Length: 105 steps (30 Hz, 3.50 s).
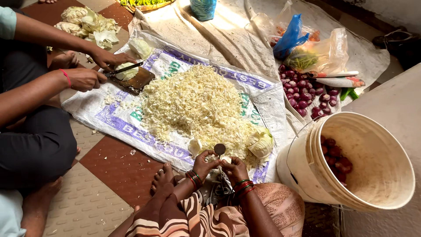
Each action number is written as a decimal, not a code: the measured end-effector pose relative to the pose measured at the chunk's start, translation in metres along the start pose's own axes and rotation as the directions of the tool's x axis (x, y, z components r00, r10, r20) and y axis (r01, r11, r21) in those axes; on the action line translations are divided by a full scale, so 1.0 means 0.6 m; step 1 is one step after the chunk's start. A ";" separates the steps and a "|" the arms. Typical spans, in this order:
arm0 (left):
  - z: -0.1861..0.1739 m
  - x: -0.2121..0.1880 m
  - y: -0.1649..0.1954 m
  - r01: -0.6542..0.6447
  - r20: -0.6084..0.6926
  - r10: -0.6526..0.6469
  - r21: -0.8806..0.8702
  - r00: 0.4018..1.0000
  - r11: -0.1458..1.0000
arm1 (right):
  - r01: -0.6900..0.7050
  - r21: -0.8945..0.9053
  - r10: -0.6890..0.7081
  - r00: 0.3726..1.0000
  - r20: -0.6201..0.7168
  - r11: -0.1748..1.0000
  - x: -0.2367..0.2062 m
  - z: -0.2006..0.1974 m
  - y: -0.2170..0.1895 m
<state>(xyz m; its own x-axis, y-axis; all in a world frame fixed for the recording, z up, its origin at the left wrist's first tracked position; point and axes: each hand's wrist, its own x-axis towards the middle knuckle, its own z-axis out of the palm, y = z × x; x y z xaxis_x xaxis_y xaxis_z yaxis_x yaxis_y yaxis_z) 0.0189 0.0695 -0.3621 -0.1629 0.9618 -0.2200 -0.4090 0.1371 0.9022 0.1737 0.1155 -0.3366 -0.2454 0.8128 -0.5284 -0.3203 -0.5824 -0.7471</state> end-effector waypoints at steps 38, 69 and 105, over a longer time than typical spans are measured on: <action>-0.005 -0.003 -0.017 0.110 0.039 -0.106 -0.123 0.994 0.986 | 0.142 -0.345 -0.154 0.988 -0.008 0.928 0.007 -0.006 0.019; -0.008 -0.001 -0.018 0.259 0.074 -0.249 -0.250 0.966 0.933 | 0.163 -0.367 -0.151 0.987 0.062 0.916 0.003 -0.019 0.021; -0.010 0.005 -0.022 0.280 0.062 -0.274 -0.263 0.960 0.923 | 0.152 -0.431 -0.152 0.988 0.034 0.890 0.012 -0.016 0.021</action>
<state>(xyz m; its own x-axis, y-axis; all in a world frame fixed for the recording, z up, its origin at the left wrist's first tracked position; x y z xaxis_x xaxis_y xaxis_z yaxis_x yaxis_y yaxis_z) 0.0183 0.0689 -0.3771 0.0109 0.9002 -0.4353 -0.6593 0.3337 0.6738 0.1766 0.1144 -0.3538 -0.2243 0.8911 -0.3946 0.0719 -0.3887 -0.9186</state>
